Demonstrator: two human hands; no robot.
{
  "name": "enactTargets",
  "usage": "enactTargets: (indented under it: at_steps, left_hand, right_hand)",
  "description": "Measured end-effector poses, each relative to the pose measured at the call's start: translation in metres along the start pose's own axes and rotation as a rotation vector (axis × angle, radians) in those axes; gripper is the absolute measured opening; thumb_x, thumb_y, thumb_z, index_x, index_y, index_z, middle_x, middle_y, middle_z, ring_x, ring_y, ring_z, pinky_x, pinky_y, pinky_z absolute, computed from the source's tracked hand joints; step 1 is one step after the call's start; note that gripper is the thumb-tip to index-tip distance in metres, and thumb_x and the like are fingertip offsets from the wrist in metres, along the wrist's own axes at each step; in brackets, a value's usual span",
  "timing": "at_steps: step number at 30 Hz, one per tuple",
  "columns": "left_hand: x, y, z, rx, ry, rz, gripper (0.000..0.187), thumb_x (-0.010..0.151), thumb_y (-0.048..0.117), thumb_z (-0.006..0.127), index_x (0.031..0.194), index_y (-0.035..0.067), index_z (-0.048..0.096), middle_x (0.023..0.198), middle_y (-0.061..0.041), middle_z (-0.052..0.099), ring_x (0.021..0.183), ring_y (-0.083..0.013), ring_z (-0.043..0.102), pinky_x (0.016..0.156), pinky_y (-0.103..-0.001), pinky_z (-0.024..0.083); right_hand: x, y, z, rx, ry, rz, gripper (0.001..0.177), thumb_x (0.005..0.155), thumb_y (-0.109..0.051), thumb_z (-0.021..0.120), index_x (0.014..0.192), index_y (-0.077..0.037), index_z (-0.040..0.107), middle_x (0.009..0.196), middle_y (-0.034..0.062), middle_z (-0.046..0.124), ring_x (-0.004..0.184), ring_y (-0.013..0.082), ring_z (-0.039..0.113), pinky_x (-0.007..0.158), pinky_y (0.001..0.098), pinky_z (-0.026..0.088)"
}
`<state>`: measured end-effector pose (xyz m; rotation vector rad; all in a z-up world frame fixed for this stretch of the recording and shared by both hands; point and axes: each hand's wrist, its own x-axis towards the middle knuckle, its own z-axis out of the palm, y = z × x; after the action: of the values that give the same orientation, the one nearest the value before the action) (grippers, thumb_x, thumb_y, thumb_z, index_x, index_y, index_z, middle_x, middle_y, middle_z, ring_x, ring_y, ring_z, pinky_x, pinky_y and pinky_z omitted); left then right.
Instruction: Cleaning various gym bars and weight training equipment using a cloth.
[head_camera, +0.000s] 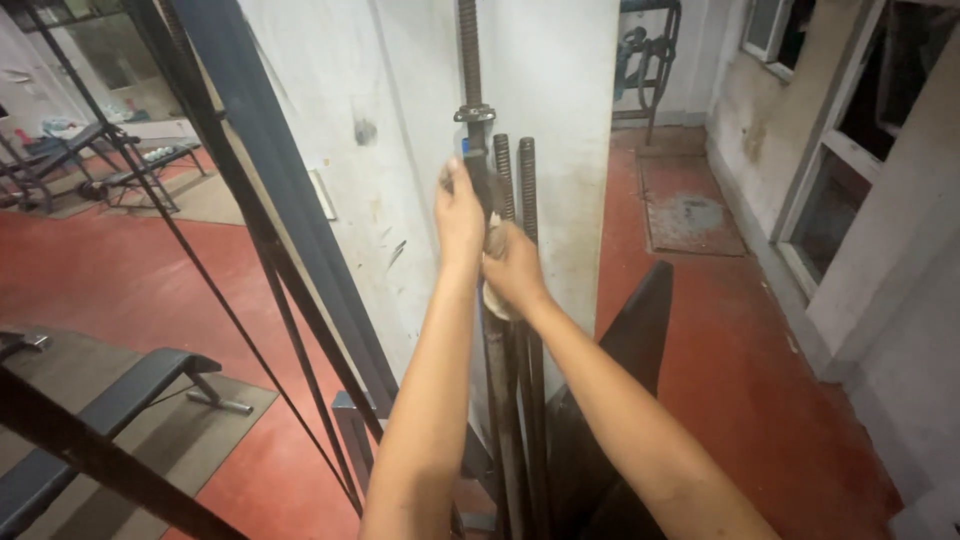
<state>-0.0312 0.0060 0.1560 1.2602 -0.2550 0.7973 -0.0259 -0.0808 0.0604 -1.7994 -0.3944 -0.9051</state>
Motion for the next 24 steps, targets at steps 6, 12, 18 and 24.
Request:
enactTargets:
  at_steps: [6, 12, 18, 24]
  left_hand:
    - [0.023, 0.019, -0.011, -0.156, -0.244, -0.075, 0.052, 0.103, 0.048, 0.046, 0.117, 0.004, 0.07, 0.095, -0.005, 0.072, 0.084, -0.0133, 0.066, 0.076, -0.029, 0.055]
    - [-0.013, 0.033, -0.032, 0.138, -0.275, 0.039, 0.045, 0.098, 0.043, 0.069, 0.091, -0.001, 0.07, 0.071, -0.001, 0.062, 0.065, -0.013, 0.057, 0.061, -0.031, 0.05]
    - [-0.07, 0.057, -0.028, 0.09, -0.251, 0.192, 0.047, 0.1, 0.044, 0.067, 0.109, -0.002, 0.069, 0.087, -0.004, 0.068, 0.081, -0.0141, 0.059, 0.074, -0.031, 0.052]
    - [-0.1, 0.027, -0.039, 0.101, -0.14, 0.131, 0.047, 0.102, 0.043, 0.06, 0.111, -0.002, 0.068, 0.091, -0.006, 0.074, 0.085, -0.0151, 0.067, 0.08, -0.031, 0.054]
  right_hand:
    - [-0.01, -0.024, -0.018, 0.177, -0.124, -0.086, 0.042, 0.075, -0.018, 0.076, 0.111, -0.001, 0.064, 0.099, 0.016, 0.074, 0.09, 0.029, 0.072, 0.083, 0.0404, 0.057]
    - [0.033, -0.048, -0.079, 1.078, -0.253, 0.352, 0.051, 0.092, -0.049, 0.066, 0.118, -0.005, 0.061, 0.102, 0.0074, 0.07, 0.093, 0.0213, 0.07, 0.079, 0.0327, 0.058]
    - [0.045, -0.108, -0.042, 1.081, -0.246, 0.334, 0.057, 0.107, -0.055, 0.05, 0.125, -0.002, 0.06, 0.106, 0.0115, 0.064, 0.086, 0.0196, 0.064, 0.072, 0.0323, 0.057]
    - [0.017, -0.121, -0.044, 0.909, -0.219, 0.287, 0.058, 0.1, -0.061, 0.041, 0.118, -0.009, 0.057, 0.096, 0.006, 0.063, 0.073, 0.0159, 0.061, 0.064, 0.0333, 0.055]
